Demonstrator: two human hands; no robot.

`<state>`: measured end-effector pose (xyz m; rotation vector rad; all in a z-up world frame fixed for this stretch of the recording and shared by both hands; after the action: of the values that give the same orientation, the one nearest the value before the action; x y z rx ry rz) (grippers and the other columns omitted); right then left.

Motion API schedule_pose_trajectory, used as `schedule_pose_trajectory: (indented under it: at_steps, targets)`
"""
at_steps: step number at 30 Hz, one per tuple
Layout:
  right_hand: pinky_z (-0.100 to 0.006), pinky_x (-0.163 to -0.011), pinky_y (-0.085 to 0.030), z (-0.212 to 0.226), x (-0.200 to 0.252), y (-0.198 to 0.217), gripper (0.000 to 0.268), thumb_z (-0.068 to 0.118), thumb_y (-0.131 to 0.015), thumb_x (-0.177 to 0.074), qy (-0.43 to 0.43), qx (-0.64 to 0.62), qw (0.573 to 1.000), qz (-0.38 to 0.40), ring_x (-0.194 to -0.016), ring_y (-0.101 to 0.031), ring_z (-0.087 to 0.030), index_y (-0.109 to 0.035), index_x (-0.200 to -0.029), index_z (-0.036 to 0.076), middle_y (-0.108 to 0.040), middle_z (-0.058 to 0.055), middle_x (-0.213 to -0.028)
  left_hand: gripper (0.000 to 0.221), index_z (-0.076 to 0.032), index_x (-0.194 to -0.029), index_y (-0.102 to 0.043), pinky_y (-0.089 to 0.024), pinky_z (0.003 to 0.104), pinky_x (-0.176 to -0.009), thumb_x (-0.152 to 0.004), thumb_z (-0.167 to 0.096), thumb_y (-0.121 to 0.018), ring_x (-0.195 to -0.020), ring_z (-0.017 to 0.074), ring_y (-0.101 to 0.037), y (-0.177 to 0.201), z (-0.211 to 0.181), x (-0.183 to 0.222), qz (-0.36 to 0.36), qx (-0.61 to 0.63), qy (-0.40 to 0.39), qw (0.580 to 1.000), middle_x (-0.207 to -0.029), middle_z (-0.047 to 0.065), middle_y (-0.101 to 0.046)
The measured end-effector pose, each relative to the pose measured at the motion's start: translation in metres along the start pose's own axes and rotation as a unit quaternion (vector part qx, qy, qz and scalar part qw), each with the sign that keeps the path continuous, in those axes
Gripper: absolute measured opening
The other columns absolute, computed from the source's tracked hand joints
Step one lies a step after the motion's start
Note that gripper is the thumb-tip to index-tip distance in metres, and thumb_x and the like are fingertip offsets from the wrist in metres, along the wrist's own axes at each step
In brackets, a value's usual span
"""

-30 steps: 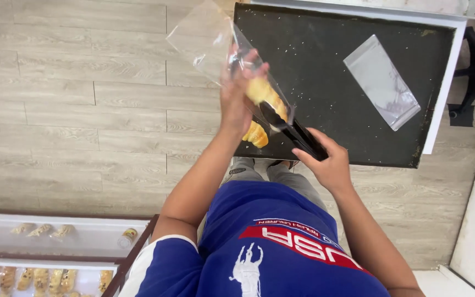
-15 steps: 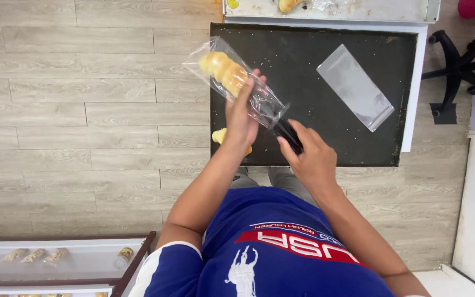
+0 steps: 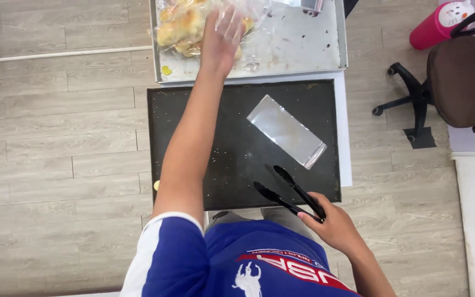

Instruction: The person is using tongs to pick up individual croissants from a tray and place them into small plastic bags.

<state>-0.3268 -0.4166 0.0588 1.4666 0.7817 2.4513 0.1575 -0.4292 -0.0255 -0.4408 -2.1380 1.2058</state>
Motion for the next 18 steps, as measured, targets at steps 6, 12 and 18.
schedule_pose_trajectory:
  at_steps: [6,12,18]
  targets:
    - [-0.034,-0.092,-0.052,-0.060,-0.031,0.041,0.064,0.053,-0.063,-0.087,0.017,0.038,0.994,0.102,-0.114,-0.070,-0.020,-0.052,-0.146,0.028,-0.071,0.002,-0.132,0.050,-0.022,-0.127,-0.057,-0.054,0.043,-0.091,-0.082,-0.044,-0.059,-0.101,0.0272,-0.065,0.003,0.162,-0.050,0.031,-0.415,-0.057,0.908,-0.120,0.010,-0.061]
    - [-0.031,-0.084,-0.048,-0.120,-0.050,0.088,0.049,0.039,-0.066,-0.090,0.068,-0.001,0.987,0.144,-0.096,-0.066,-0.016,-0.060,-0.137,0.026,-0.072,0.002,-0.112,0.051,-0.014,-0.156,-0.041,-0.023,0.058,-0.121,-0.114,-0.041,-0.048,-0.148,0.0305,-0.028,0.021,0.263,0.164,0.352,-0.872,-0.222,0.257,-0.159,0.005,-0.034]
    - [-0.040,-0.056,-0.048,-0.139,-0.103,0.117,0.048,0.020,-0.059,-0.097,0.156,-0.109,0.979,0.078,-0.061,-0.055,-0.027,-0.058,-0.143,0.007,-0.068,-0.018,-0.080,0.051,-0.031,-0.165,-0.029,-0.005,0.058,-0.127,-0.114,-0.038,-0.022,-0.159,0.0268,-0.007,0.070,0.253,0.180,0.275,-0.895,-0.140,0.322,-0.173,-0.004,-0.017]
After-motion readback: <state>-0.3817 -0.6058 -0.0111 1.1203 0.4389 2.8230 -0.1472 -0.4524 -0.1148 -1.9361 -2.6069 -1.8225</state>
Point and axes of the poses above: each hand's wrist, its own x-axis away from the middle knuckle, its own y-axis out of the back of the hand, z = x × y, the point moved 10 cm from there along -x, towards the middle knuckle
